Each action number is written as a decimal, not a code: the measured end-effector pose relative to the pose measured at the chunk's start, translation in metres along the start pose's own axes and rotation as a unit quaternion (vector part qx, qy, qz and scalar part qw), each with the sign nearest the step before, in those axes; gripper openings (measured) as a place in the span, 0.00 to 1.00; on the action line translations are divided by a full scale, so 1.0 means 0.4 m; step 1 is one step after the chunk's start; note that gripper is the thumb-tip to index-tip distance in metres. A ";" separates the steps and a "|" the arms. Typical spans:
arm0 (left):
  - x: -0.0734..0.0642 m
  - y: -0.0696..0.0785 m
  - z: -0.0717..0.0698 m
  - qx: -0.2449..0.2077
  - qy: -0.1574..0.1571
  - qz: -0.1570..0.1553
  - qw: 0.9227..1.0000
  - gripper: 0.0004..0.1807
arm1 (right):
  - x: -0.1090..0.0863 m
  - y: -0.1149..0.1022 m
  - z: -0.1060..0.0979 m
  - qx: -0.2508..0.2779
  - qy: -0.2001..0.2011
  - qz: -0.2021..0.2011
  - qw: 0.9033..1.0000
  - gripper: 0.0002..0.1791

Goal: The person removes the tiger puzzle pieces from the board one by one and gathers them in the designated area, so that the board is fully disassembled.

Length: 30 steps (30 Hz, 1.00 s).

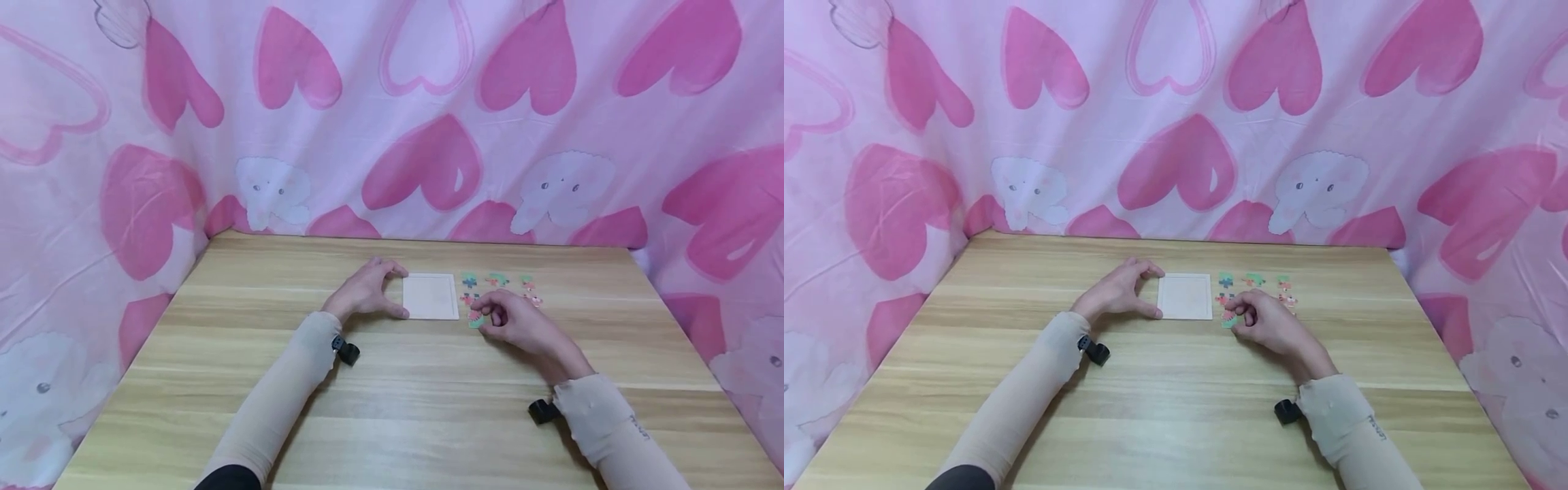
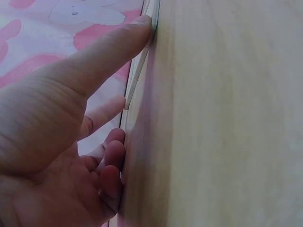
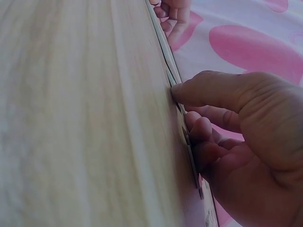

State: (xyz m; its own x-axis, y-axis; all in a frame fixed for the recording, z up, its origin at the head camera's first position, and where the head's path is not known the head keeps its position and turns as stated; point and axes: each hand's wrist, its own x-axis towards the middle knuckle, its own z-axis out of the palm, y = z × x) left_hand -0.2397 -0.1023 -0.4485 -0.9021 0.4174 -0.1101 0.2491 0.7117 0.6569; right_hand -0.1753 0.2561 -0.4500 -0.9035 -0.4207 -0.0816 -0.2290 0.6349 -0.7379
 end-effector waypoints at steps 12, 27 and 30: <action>0.002 0.007 0.008 -0.004 0.001 0.008 1.000 0.48 | -0.008 -0.004 -0.007 -0.017 0.000 0.004 1.000 0.21; 0.005 0.010 -0.001 -0.004 -0.010 0.015 1.000 0.47 | -0.005 -0.011 -0.021 -0.010 0.012 -0.002 1.000 0.19; 0.003 0.007 -0.003 -0.003 -0.011 0.021 1.000 0.46 | -0.004 -0.014 -0.027 -0.013 0.024 -0.006 1.000 0.18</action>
State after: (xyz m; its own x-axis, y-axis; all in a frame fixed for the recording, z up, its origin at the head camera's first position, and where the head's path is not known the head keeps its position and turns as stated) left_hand -0.2406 -0.1003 -0.4460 -0.8826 0.4597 -0.0984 0.2850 0.6897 0.6657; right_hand -0.1765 0.2604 -0.4384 -0.9168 -0.3973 -0.0398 -0.2492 0.6472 -0.7204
